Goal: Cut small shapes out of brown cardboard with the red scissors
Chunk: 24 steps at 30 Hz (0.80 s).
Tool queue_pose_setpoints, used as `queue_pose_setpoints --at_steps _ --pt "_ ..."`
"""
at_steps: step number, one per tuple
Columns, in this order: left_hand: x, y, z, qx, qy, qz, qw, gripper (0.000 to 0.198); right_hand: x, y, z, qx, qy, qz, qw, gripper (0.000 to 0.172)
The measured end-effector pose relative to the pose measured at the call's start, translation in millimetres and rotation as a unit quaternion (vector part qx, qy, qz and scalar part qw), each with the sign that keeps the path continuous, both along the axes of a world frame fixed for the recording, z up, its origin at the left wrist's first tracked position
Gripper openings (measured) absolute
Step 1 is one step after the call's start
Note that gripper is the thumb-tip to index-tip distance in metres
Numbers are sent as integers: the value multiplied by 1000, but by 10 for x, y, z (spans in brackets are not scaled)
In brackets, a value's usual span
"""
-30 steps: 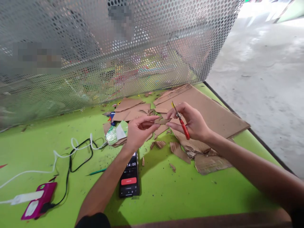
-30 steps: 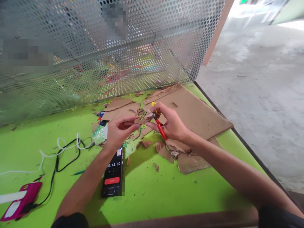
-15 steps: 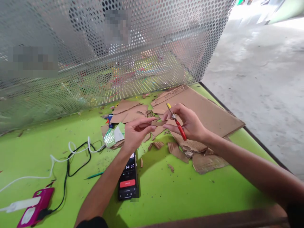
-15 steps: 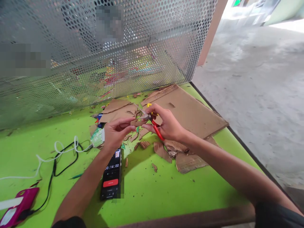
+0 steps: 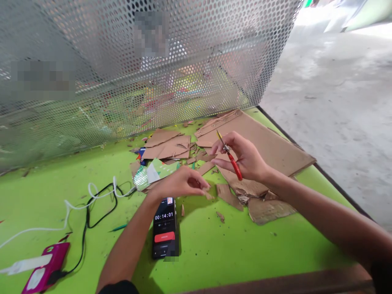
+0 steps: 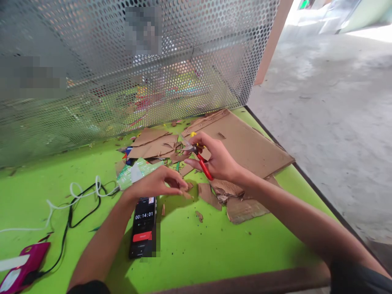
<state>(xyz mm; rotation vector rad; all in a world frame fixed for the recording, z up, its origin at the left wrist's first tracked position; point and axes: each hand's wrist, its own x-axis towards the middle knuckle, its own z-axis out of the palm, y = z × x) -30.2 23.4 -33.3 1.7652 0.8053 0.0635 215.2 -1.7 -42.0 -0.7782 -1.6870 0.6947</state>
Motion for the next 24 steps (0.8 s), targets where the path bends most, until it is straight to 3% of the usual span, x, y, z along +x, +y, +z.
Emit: queue_pose_setpoints --at_steps 3,6,9,12,15,18,24 --pt "38 -44 -21 25 113 -110 987 18 9 21 1 -3 5 -3 1000 39" --pt "14 -49 -8 62 174 -134 974 23 22 58 -16 -21 15 -2 1000 40" --pt "-38 -12 17 91 142 -82 982 27 49 111 -58 -44 12 -3 999 41" --pt "-22 38 -38 169 91 26 981 23 85 167 -113 -64 -2 -3 998 42" --pt "61 67 -197 310 124 112 936 31 110 204 -160 -82 -2 -1 997 44" --pt "140 53 -356 374 173 105 905 34 118 214 -188 -96 7 14 995 44" --pt "166 21 -442 390 174 104 898 10 113 198 -210 -117 -1 43 992 44"
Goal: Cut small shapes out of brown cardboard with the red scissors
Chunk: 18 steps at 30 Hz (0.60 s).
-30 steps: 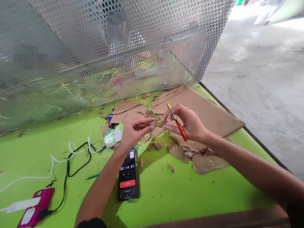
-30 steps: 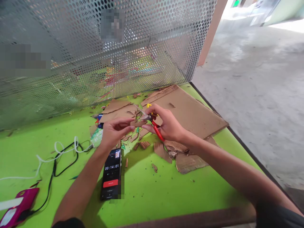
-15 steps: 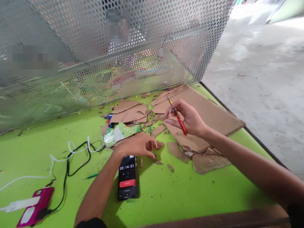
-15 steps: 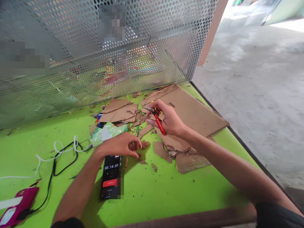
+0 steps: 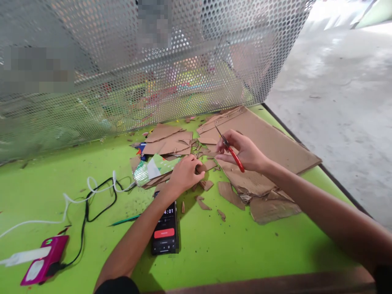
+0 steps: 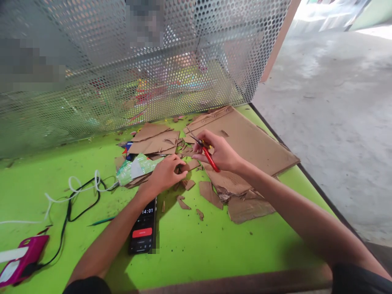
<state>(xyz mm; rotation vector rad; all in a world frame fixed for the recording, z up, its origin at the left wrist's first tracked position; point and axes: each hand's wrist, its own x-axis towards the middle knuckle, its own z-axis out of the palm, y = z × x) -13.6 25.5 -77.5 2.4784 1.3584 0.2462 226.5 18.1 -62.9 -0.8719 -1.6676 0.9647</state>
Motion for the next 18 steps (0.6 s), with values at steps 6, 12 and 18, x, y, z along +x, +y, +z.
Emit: queue_pose_setpoints --at_steps 6,12,18 --pt "-87 90 95 22 -93 -22 995 10 3 5 -37 -13 -29 29 999 44" --pt "-112 97 142 18 -214 -35 976 26 -3 3 -66 -10 -47 35 998 38" --pt "-51 83 8 -223 -416 73 879 40 -39 -29 -55 10 -81 9 997 35"
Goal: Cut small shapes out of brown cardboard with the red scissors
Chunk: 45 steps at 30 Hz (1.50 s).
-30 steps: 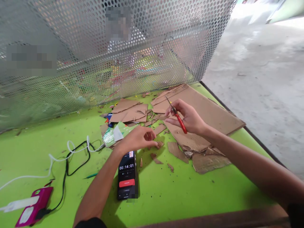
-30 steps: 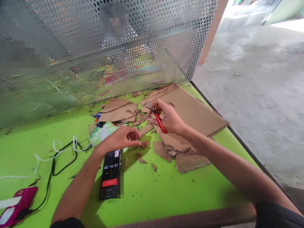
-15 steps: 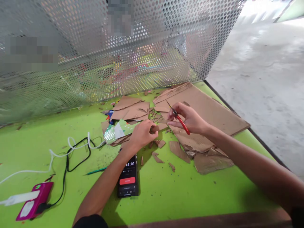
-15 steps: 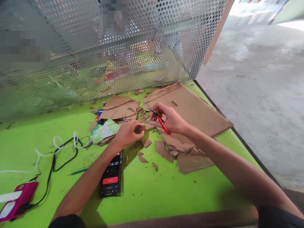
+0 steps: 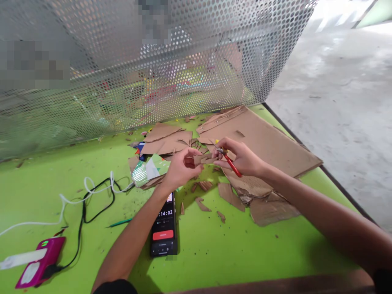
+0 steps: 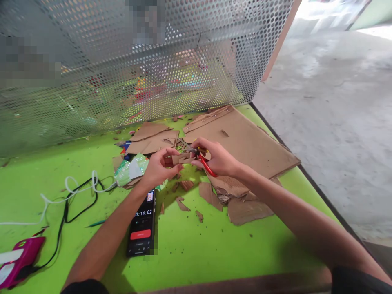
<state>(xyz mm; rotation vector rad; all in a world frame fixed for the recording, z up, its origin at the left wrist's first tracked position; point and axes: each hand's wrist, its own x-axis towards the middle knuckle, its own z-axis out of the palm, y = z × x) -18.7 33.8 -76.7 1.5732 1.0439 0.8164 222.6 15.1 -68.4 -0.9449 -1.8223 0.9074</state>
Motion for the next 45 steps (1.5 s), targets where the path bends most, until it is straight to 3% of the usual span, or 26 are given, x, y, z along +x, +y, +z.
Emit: queue_pose_setpoints --at_steps 4,8,16,19,23,29,38,45 --pt "44 8 12 -111 -104 -8 988 52 -6 -12 10 32 -13 -20 999 34" --pt "78 -7 84 -155 -154 -15 976 58 -9 -29 36 60 -27 -32 997 29" --pt "141 -90 149 -138 -142 40 979 51 -70 -70 69 115 -37 -30 992 16" --pt "139 -87 154 -128 -144 57 980 50 -100 -94 73 118 -27 -65 990 18" --pt "128 -78 169 -93 -150 58 983 46 -142 -124 77 61 50 -122 989 29" --pt "135 -119 185 -15 -139 74 987 34 -234 -132 109 -72 212 -86 971 37" --pt "146 -171 210 17 -134 66 989 26 -297 -218 194 -108 237 -79 962 42" --pt "159 -193 214 37 -116 68 990 23 -336 -241 211 -91 234 -94 963 38"
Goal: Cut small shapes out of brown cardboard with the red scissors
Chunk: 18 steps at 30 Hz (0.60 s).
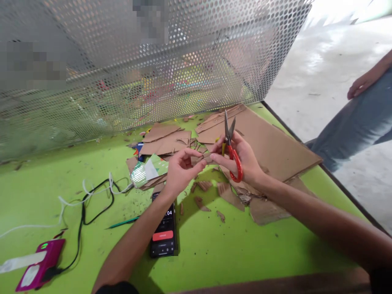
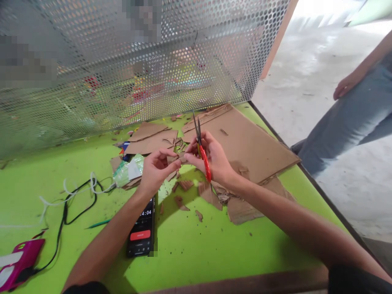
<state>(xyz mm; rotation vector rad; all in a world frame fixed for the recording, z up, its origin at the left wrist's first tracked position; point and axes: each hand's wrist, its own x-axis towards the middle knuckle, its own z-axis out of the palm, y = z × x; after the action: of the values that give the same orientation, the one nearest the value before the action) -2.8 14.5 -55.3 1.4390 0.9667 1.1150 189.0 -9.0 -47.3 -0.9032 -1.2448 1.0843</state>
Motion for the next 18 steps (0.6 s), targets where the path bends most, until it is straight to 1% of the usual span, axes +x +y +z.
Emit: queue_pose_setpoints --at_steps 5,9,13,15,18 --pt "9 -7 -13 -14 -16 -34 999 32 -27 -7 -6 1 5 7 1000 34" --pt "25 -20 -2 -2 -25 -23 999 25 -46 -11 -11 -2 24 16 1000 36" --pt "41 -27 28 1 -41 -14 999 25 -46 -20 -13 -16 22 13 1000 39" --pt "42 -21 41 -3 -45 -19 999 26 -37 -25 -12 -25 15 8 1000 38" --pt "28 -8 52 -30 -48 -42 997 26 -26 -30 -4 -31 11 -2 999 37"
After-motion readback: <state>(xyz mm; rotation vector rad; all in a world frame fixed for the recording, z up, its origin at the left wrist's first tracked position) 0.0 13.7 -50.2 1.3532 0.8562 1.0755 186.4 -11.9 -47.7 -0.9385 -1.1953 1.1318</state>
